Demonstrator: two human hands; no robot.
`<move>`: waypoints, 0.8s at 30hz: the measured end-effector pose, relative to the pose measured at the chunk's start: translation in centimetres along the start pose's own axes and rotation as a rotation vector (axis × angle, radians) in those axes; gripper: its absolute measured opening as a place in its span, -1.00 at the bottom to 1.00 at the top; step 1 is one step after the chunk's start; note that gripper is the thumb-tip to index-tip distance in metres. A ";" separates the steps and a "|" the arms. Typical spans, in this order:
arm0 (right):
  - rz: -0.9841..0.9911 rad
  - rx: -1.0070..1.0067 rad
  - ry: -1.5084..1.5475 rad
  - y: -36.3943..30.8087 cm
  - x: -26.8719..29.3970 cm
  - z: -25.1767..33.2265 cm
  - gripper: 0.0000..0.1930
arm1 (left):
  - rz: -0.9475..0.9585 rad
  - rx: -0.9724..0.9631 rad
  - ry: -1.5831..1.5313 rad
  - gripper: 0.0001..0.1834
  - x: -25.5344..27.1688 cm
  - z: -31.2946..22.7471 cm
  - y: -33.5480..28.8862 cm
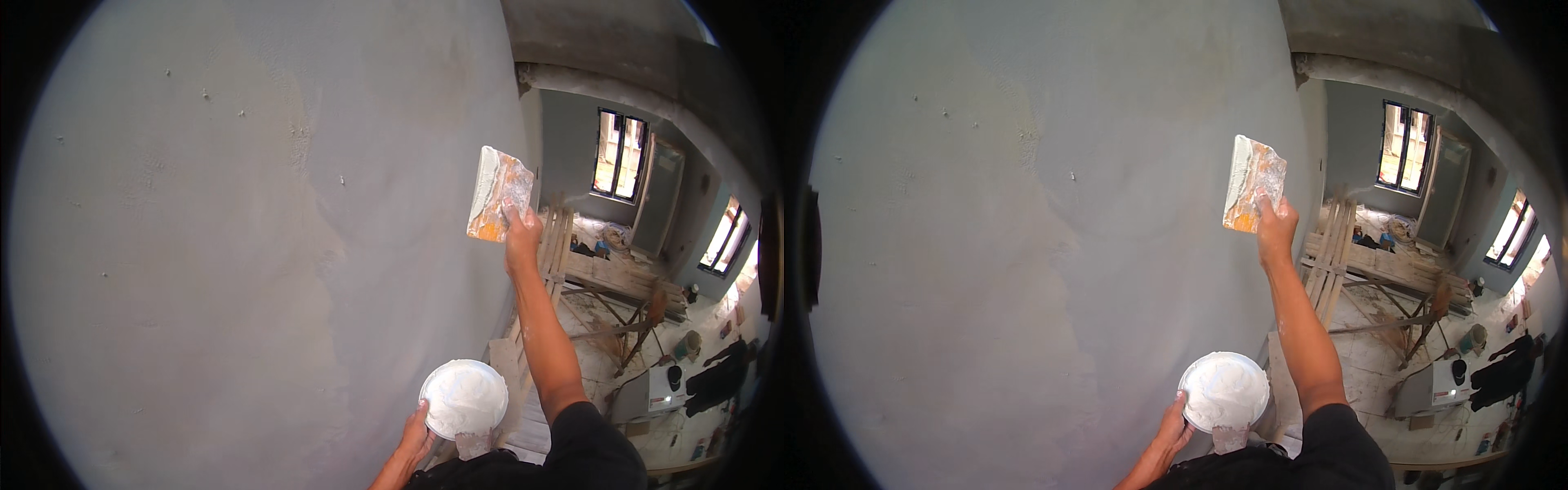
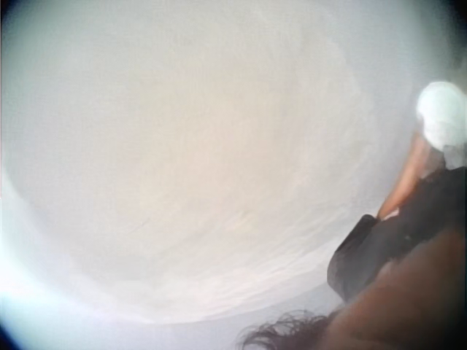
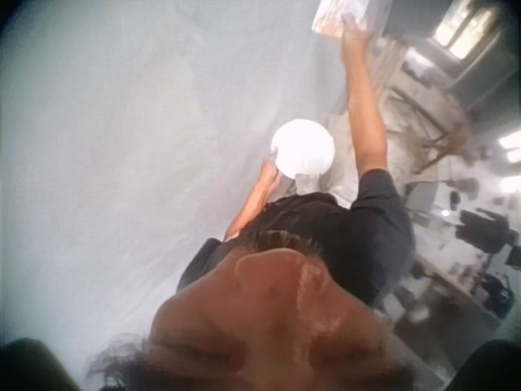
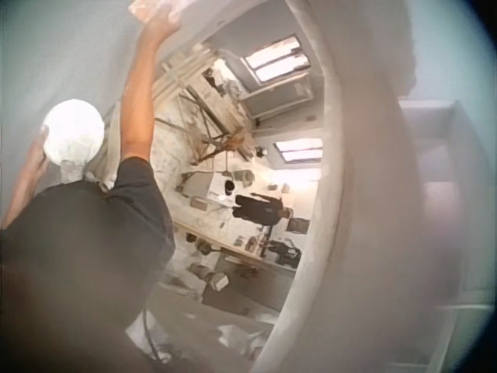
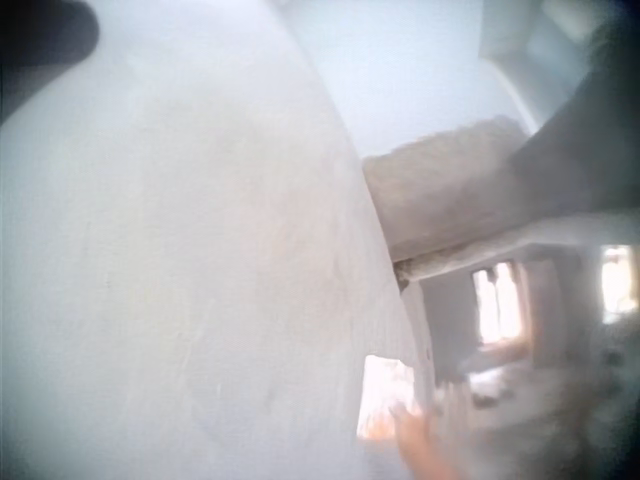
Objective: The person scoops white plaster from a bucket with a trowel and applies it to a gray wall, smoothing the surface in repeated strokes. The person works on a single wall section while another worker is visible in the background.
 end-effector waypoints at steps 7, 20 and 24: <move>0.011 0.972 -0.363 -2.2 -3.9 6.5 -0.67 | 0.055 0.009 0.013 -0.47 0.5 0.1 0.2; 0.096 1.219 -0.405 -4.2 -10.2 7.5 -0.39 | -0.011 0.006 0.044 -0.43 -1.0 -1.0 -1.1; 0.095 1.140 -0.427 -4.9 -6.3 6.1 -0.47 | 0.028 0.007 0.022 -0.45 0.4 -0.3 -0.2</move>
Point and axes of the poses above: each hand's wrist, its own y-axis towards the middle knuckle, its own x-axis out of the back of the hand, z = x × y, the point moved 3 cm from there along y, towards the middle knuckle, and after that the axes turned 11 degrees about -y, right-handed, at the moved point
